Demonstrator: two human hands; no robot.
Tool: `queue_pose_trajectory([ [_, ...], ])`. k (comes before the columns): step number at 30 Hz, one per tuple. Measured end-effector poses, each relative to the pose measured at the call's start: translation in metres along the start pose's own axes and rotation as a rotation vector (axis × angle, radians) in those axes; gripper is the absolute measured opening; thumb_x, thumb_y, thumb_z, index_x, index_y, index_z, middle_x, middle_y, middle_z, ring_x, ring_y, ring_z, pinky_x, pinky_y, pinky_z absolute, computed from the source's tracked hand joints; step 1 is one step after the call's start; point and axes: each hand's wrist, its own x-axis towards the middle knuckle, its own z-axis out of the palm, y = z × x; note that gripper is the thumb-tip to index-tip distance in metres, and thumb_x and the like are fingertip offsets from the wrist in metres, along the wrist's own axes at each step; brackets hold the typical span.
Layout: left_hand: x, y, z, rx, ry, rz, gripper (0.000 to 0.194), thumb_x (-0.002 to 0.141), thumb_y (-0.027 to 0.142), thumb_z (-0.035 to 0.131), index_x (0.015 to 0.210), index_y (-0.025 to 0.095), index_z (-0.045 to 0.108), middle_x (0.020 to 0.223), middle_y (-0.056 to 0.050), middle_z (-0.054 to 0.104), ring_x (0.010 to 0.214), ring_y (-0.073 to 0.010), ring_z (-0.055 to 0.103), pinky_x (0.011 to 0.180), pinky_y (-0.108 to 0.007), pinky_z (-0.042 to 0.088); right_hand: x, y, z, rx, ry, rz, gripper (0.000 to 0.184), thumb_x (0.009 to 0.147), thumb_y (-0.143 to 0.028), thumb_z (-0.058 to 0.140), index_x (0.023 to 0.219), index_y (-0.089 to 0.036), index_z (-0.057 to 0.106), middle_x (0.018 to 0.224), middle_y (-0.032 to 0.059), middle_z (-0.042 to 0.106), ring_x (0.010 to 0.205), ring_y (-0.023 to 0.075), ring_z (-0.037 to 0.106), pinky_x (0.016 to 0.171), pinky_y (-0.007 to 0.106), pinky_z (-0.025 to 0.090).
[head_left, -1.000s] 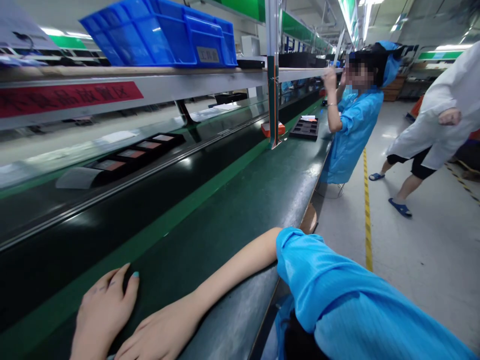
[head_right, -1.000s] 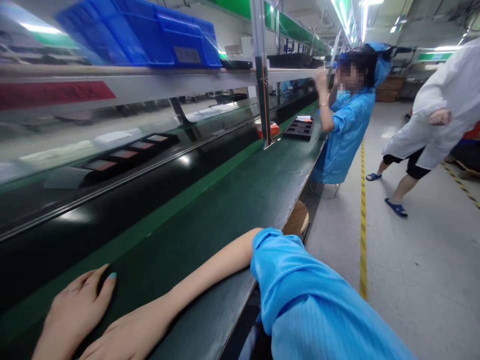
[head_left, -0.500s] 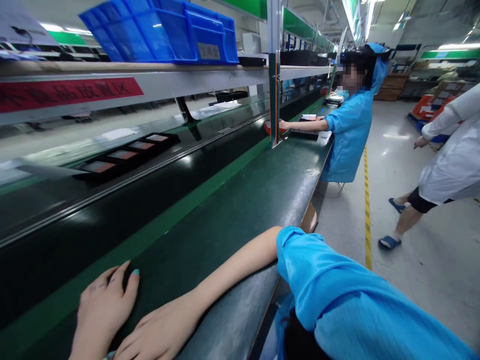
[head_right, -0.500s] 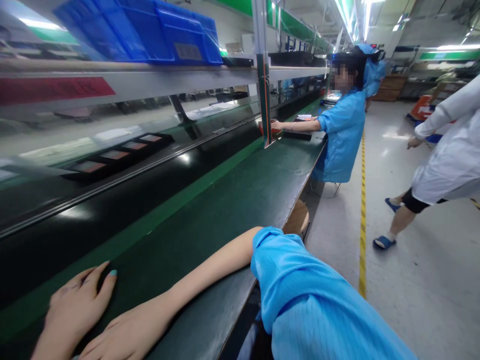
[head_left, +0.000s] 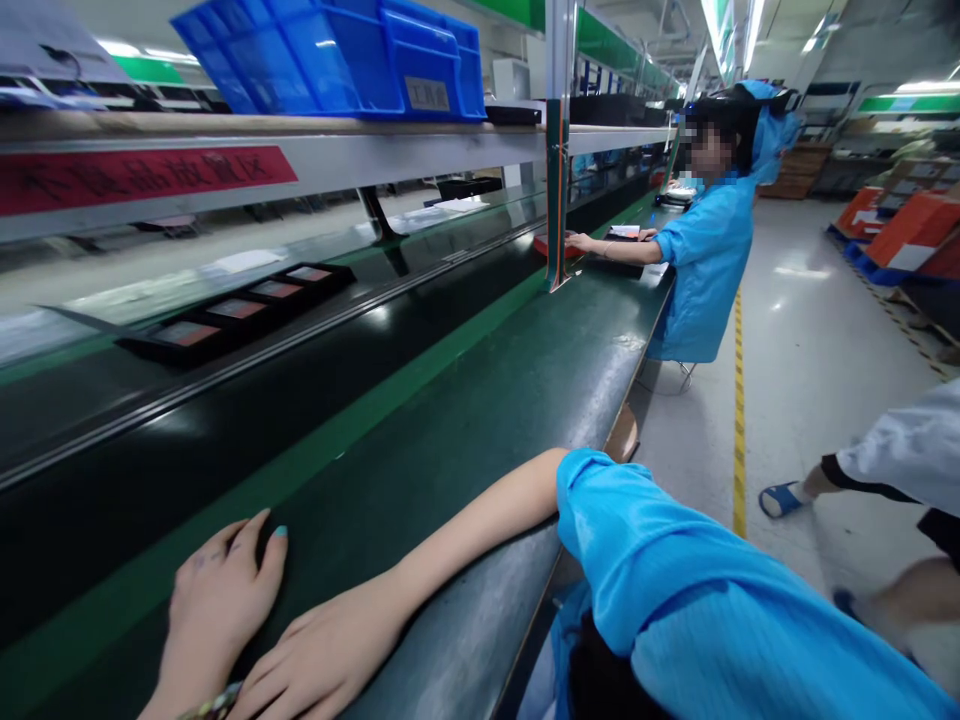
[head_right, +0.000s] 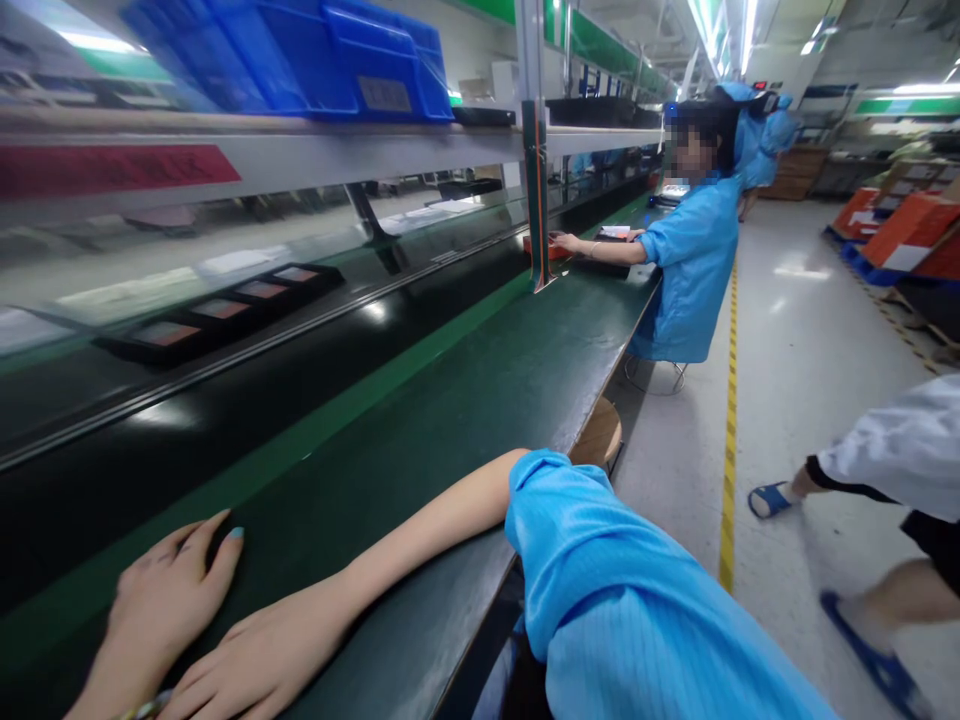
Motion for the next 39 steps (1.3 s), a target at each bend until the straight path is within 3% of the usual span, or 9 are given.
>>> queue_pose_trajectory([
  [15,0.000,-0.006,0.011,-0.034,0.058,0.045,0.084,0.099,0.055,0.002,0.140,0.002,0.054,0.136,-0.024,0.057,0.133,-0.0389,0.050,0.117,-0.052,0.038,-0.003,0.000,0.008,0.024,-0.001,0.022,0.038,0.107,-0.015,0.045,0.140,-0.017,0.065,0.141,0.0072,0.061,0.125,0.0126,0.058,0.095,0.014,0.045],
  [23,-0.008,0.008,0.005,-0.165,0.166,0.085,0.071,0.101,0.047,0.020,0.137,-0.002,0.056,0.134,-0.028,0.057,0.129,-0.0382,0.052,0.116,-0.052,0.038,-0.007,-0.002,0.012,0.034,-0.057,0.054,0.039,0.111,-0.028,0.040,0.144,-0.018,0.059,0.148,0.0051,0.054,0.133,0.0174,0.049,0.101,0.027,0.044],
  [31,-0.016,0.025,-0.003,-0.239,0.233,-0.004,0.050,0.103,0.032,0.039,0.140,0.003,0.055,0.142,-0.024,0.054,0.133,-0.0316,0.049,0.119,-0.045,0.037,-0.014,-0.001,0.007,0.229,-0.046,0.103,0.040,0.104,-0.029,0.054,0.142,-0.016,0.056,0.147,0.0083,0.055,0.135,0.0212,0.048,0.115,0.036,0.039],
  [35,-0.024,0.026,-0.006,-0.230,0.236,0.011,0.046,0.102,0.028,0.046,0.140,0.004,0.055,0.141,-0.022,0.057,0.135,-0.0284,0.051,0.119,-0.041,0.038,-0.015,-0.001,0.005,0.249,-0.015,0.089,0.041,0.104,-0.021,0.049,0.144,-0.015,0.053,0.145,0.0131,0.055,0.135,0.0245,0.049,0.115,0.045,0.041],
  [39,-0.039,0.015,-0.006,-0.202,0.226,0.054,0.048,0.103,0.033,0.048,0.143,0.009,0.053,0.149,-0.019,0.053,0.139,-0.0263,0.049,0.119,-0.040,0.039,-0.021,0.010,0.012,0.211,0.007,0.115,0.043,0.104,-0.022,0.042,0.147,-0.018,0.052,0.147,0.0121,0.055,0.137,0.0267,0.048,0.115,0.049,0.043],
])
